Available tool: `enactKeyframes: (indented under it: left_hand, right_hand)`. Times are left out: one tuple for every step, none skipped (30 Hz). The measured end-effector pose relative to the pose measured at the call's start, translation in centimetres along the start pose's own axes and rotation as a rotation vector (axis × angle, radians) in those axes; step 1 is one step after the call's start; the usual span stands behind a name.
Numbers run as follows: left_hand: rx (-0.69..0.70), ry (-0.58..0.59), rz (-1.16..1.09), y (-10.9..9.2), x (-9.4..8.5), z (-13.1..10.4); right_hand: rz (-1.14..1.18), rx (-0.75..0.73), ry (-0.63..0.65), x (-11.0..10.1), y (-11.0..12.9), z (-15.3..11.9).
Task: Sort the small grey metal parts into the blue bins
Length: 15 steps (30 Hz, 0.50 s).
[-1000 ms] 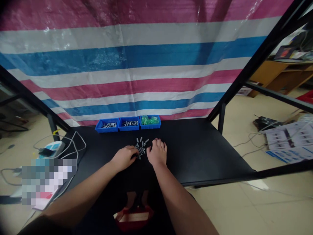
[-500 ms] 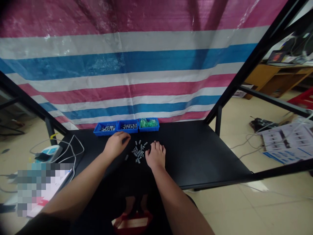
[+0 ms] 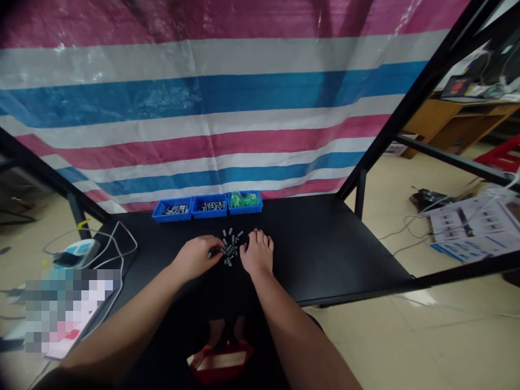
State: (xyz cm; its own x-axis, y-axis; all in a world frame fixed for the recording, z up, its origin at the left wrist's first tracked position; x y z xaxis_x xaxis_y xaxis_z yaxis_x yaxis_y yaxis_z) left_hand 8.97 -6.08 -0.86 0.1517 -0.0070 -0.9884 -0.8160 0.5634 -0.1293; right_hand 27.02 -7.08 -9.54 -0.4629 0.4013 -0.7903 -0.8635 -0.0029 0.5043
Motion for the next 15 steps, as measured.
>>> enactKeyframes:
  left_hand:
    - [-0.002, 0.021, -0.009, -0.4, 0.5, -0.6]
    - [-0.005, 0.04, -0.019, -0.7, 1.1, -1.0]
    - [-0.005, 0.061, -0.031, -0.9, 1.7, -1.3]
    - [-0.005, 0.08, -0.039, -1.0, 2.4, -1.5]
    - [-0.002, 0.097, -0.045, -1.2, 3.0, -1.6]
    - [0.002, 0.109, -0.046, -1.3, 3.7, -1.7]
    - [0.002, 0.113, -0.042, -1.3, 4.2, -1.8]
    - [0.0, 0.11, -0.034, -1.4, 4.6, -1.8]
    - [-0.002, 0.103, -0.025, -1.3, 4.9, -1.8]
    - [-0.003, 0.096, -0.018, -1.3, 5.0, -1.8]
    - [-0.003, 0.088, -0.013, -1.2, 5.0, -1.7]
    - [-0.004, 0.075, -0.01, -1.0, 4.8, -1.6]
    - [-0.006, 0.05, -0.008, -0.8, 4.3, -1.4]
    - [-0.014, 0.008, -0.005, -0.5, 3.6, -1.2]
    - [-0.026, -0.05, 0.0, -0.1, 2.7, -0.9]
  right_hand:
    - [0.002, 0.0, 0.001, 0.0, 0.0, 0.0]
    - [0.004, 0.001, 0.001, 0.0, 0.0, 0.0]
    - [0.004, 0.001, 0.002, -0.1, 0.1, 0.0]
    - [0.003, 0.001, 0.002, -0.1, 0.1, 0.0]
    - [0.001, 0.002, 0.001, -0.1, 0.2, 0.0]
    - [-0.001, 0.001, 0.001, -0.1, 0.2, 0.0]
    - [-0.004, 0.0, 0.001, -0.2, 0.2, -0.1]
    - [-0.005, 0.0, 0.002, -0.2, 0.3, -0.1]
    - [-0.006, 0.0, 0.002, -0.2, 0.3, -0.1]
    - [-0.007, 0.001, 0.002, -0.2, 0.3, -0.1]
    - [-0.007, 0.003, 0.001, -0.2, 0.3, -0.1]
    - [-0.007, 0.004, -0.001, -0.2, 0.3, -0.1]
    - [-0.006, 0.004, -0.002, -0.1, 0.2, -0.1]
    - [-0.005, 0.002, -0.002, -0.1, 0.2, -0.1]
    - [-0.004, -0.002, -0.002, -0.1, 0.2, -0.1]
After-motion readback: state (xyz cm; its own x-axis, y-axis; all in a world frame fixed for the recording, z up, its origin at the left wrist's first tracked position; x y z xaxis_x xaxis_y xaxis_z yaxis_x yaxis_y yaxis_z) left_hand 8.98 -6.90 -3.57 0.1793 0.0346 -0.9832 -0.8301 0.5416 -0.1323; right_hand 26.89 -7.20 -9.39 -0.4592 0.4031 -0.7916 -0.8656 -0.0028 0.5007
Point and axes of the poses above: each hand's wrist, its own z-axis towards the middle knuckle, its own x-axis out of the palm, y = z × x, the point moved 5 cm from there along z, towards the middle knuckle, and after that the axes turned 13 degrees about z, right-handed, at the moved point
